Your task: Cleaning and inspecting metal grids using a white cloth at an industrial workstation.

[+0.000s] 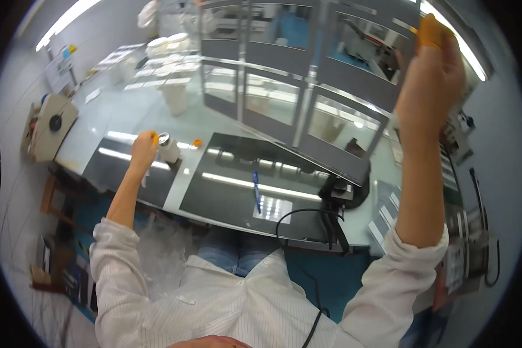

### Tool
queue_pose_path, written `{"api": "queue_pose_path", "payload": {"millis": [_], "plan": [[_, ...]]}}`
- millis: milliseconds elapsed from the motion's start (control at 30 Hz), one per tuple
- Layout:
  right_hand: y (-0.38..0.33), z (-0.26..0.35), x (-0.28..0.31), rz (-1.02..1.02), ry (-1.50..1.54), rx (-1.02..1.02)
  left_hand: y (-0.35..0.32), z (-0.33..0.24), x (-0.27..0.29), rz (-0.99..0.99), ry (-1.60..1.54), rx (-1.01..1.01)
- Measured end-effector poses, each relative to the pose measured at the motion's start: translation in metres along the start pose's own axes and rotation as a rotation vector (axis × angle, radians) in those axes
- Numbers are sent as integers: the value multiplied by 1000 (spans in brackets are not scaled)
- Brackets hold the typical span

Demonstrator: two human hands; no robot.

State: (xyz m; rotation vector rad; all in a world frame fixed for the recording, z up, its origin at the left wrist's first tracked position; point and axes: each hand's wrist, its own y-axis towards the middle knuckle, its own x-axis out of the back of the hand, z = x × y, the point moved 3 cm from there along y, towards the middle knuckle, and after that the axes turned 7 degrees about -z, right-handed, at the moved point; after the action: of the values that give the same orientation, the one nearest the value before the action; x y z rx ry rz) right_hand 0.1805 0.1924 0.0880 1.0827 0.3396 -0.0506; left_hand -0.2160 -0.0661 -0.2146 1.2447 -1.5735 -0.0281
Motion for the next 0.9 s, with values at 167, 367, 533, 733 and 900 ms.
{"api": "queue_pose_path", "payload": {"millis": [167,367,533,733,900], "plan": [[27,2,11,-42,192,-1,-10,-29,-11,177,260,-138],[31,47,-6,-111,281,-128,-8,-39,-7,236,323,-221],[42,49,-5,-171,360,-180,-1,-124,23,172,-536,-89],[44,68,-17,-175,425,-200,-15,-259,67,530,-1393,37],[33,81,-31,-56,557,-229,-12,-319,70,876,-1970,-47]]}}
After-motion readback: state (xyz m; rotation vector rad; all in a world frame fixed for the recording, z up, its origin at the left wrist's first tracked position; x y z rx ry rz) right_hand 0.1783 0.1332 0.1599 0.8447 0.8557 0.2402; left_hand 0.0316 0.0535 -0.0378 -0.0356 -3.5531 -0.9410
